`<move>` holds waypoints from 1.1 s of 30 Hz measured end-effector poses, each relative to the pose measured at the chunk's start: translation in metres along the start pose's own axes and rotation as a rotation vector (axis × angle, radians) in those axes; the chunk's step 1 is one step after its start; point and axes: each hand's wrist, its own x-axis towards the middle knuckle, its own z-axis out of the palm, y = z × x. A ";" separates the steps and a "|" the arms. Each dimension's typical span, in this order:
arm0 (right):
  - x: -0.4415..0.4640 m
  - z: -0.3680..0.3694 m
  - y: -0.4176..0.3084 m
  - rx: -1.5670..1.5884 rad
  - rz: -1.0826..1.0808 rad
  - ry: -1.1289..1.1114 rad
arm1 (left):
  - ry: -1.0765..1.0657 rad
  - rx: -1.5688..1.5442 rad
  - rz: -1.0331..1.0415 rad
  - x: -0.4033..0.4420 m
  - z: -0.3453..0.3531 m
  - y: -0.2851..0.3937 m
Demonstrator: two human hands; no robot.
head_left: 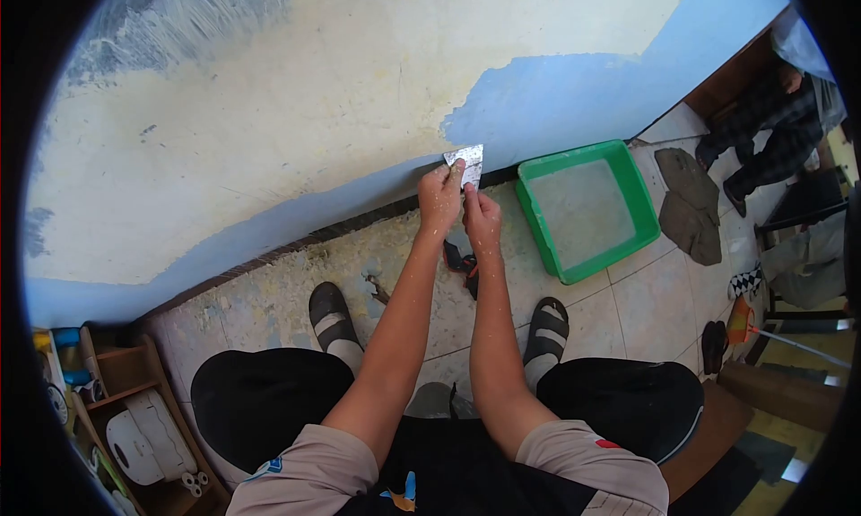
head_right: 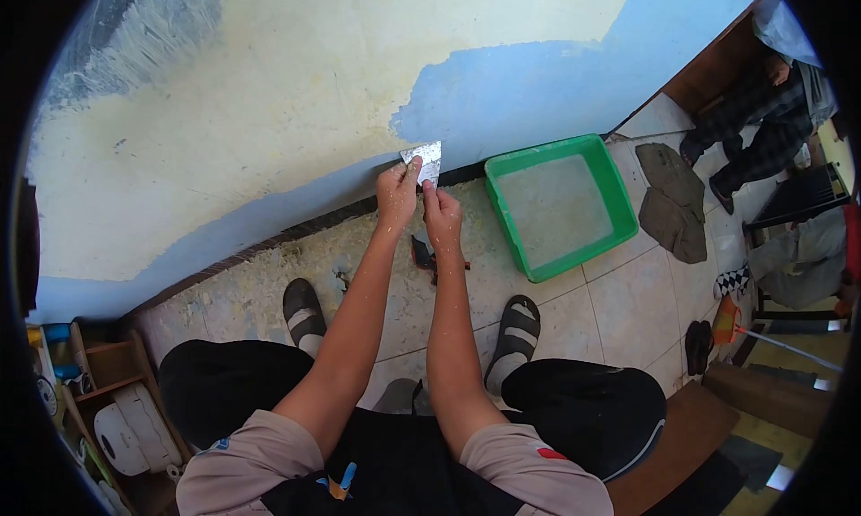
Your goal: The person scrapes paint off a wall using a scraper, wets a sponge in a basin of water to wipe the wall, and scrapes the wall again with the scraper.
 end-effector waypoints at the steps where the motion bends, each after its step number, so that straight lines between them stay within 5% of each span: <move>1: 0.000 0.002 0.001 -0.002 -0.014 0.013 | 0.001 0.001 -0.004 -0.001 -0.002 0.003; 24: 0.011 -0.012 -0.014 -0.411 -0.261 0.096 | 0.145 -0.272 -0.121 -0.012 0.020 0.000; 33: -0.002 0.042 0.004 0.260 -0.138 0.139 | 0.093 0.179 -0.042 0.000 -0.010 0.041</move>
